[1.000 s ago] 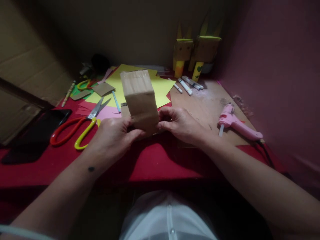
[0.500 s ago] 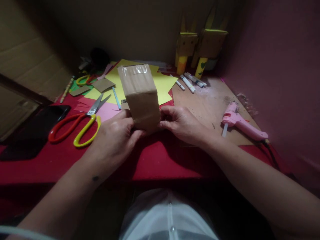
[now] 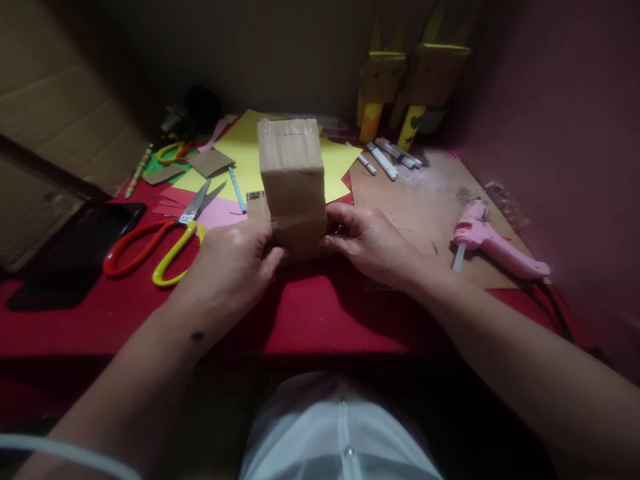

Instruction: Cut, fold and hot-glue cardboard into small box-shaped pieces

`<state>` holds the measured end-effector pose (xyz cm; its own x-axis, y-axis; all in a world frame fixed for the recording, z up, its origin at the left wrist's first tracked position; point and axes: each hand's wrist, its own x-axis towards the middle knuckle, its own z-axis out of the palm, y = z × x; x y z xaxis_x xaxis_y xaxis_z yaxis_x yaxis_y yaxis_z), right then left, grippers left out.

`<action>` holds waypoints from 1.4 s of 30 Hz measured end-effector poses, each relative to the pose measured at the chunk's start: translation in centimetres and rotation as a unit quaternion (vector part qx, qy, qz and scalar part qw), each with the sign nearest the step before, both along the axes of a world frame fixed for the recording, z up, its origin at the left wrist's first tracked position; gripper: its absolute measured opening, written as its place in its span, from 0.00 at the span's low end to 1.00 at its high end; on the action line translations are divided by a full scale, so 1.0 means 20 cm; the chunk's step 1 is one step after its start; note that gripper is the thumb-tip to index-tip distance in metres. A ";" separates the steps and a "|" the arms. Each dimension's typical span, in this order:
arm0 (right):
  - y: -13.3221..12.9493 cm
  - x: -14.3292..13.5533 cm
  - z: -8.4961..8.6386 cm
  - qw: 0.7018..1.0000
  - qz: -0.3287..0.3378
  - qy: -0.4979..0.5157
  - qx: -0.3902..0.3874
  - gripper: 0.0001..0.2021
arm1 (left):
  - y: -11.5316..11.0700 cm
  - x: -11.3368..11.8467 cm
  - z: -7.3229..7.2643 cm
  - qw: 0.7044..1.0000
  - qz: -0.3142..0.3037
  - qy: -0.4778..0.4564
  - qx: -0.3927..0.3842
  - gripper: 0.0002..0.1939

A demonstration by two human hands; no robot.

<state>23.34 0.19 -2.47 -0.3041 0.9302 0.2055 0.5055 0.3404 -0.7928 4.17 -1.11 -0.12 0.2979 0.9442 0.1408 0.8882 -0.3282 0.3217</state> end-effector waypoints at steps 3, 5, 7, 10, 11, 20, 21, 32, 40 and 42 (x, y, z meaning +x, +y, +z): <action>0.00 0.00 -0.01 1.000 0.006 0.001 0.003 0.07 | 0.00 0.01 0.01 1.000 0.000 0.018 0.007 0.15; 0.00 0.00 -0.01 1.000 0.007 0.001 0.008 0.07 | 0.00 0.01 0.01 1.000 0.002 0.029 0.009 0.15; 0.00 0.00 -0.01 1.000 0.005 -0.002 0.010 0.07 | 0.00 0.01 0.01 0.999 0.001 0.038 0.012 0.15; 0.00 0.00 -0.02 1.000 0.000 -0.011 0.010 0.07 | 0.00 0.00 0.00 0.998 0.000 0.052 0.022 0.15; 0.00 0.00 -0.02 1.000 -0.001 -0.011 0.013 0.07 | 0.00 0.00 -0.01 0.998 -0.001 0.056 0.026 0.15; -0.01 -0.01 -0.01 1.000 -0.008 -0.018 0.009 0.08 | 0.01 0.01 -0.03 0.996 0.000 0.088 0.029 0.14; -0.01 -0.01 0.00 1.000 -0.008 -0.018 0.010 0.08 | 0.01 0.01 -0.02 0.996 0.003 0.090 0.023 0.14; 0.00 -0.01 -0.03 1.000 -0.010 -0.010 0.020 0.09 | 0.00 0.01 -0.04 0.997 0.009 0.073 -0.004 0.13; 0.01 0.00 -0.06 1.000 -0.001 0.005 0.023 0.12 | 0.00 0.01 -0.05 0.997 0.012 0.077 -0.008 0.12; 0.00 0.00 -0.06 1.000 0.000 0.003 0.026 0.12 | 0.00 0.01 -0.06 0.997 0.012 0.078 -0.011 0.12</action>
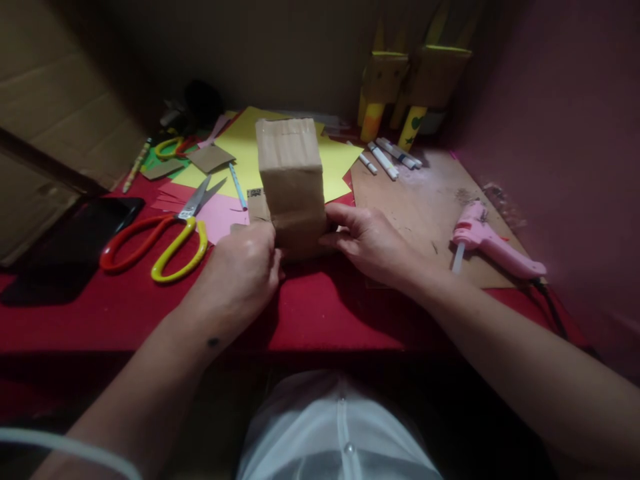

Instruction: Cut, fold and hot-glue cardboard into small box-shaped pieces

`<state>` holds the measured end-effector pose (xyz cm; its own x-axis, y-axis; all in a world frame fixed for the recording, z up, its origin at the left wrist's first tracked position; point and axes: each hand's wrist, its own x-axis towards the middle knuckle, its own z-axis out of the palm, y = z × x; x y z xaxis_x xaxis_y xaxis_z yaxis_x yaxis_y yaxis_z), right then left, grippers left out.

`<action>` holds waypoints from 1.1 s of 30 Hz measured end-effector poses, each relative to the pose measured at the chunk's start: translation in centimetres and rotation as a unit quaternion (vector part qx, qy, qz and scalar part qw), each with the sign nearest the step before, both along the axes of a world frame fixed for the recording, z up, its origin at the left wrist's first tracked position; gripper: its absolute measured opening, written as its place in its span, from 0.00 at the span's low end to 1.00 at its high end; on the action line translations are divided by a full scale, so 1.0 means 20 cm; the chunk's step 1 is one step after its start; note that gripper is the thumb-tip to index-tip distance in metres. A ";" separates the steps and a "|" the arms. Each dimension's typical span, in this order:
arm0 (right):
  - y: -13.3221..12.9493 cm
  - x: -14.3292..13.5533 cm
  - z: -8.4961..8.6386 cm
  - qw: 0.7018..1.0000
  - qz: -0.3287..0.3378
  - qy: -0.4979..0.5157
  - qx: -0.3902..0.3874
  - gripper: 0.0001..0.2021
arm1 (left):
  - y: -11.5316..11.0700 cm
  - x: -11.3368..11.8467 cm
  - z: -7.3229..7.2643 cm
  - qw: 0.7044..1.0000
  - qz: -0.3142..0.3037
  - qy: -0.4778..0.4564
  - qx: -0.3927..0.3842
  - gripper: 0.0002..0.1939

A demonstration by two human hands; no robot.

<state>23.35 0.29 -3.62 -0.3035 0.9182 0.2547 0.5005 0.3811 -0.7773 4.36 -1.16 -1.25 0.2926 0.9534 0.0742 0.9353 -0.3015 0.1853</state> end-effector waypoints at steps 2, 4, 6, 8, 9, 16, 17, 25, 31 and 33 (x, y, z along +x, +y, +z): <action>0.00 0.00 0.00 1.000 -0.003 -0.005 -0.002 0.13 | 0.00 0.00 0.00 1.000 -0.002 -0.002 0.002 0.12; 0.00 0.00 0.01 1.000 -0.006 -0.009 -0.006 0.13 | -0.01 0.00 -0.01 1.000 -0.002 -0.001 0.012 0.12; -0.01 0.00 0.01 1.000 -0.007 -0.012 -0.009 0.13 | -0.01 0.00 -0.01 1.000 -0.003 0.001 0.022 0.12; -0.01 0.00 0.00 1.000 -0.008 -0.013 -0.009 0.14 | -0.02 0.00 -0.01 1.000 -0.001 0.005 0.022 0.12; -0.01 0.00 0.00 1.000 -0.009 -0.011 -0.009 0.15 | -0.02 0.00 -0.01 1.000 0.001 0.006 0.021 0.12; 0.00 -0.01 -0.02 1.000 -0.007 0.007 -0.011 0.16 | -0.02 -0.02 -0.03 0.999 0.013 -0.028 0.022 0.08; 0.00 -0.01 -0.02 1.000 -0.006 0.007 -0.012 0.16 | -0.02 -0.02 -0.04 0.999 0.016 -0.036 0.019 0.08; -0.01 -0.02 -0.01 1.000 -0.012 -0.002 -0.018 0.16 | -0.02 -0.01 -0.04 0.997 0.022 -0.071 0.000 0.05; -0.01 -0.02 -0.02 1.000 -0.008 -0.001 -0.006 0.13 | -0.02 -0.01 -0.06 0.993 0.038 -0.115 -0.016 0.04; -0.01 -0.02 -0.03 1.000 -0.011 -0.002 -0.008 0.13 | -0.03 -0.01 -0.07 0.992 0.040 -0.121 -0.015 0.04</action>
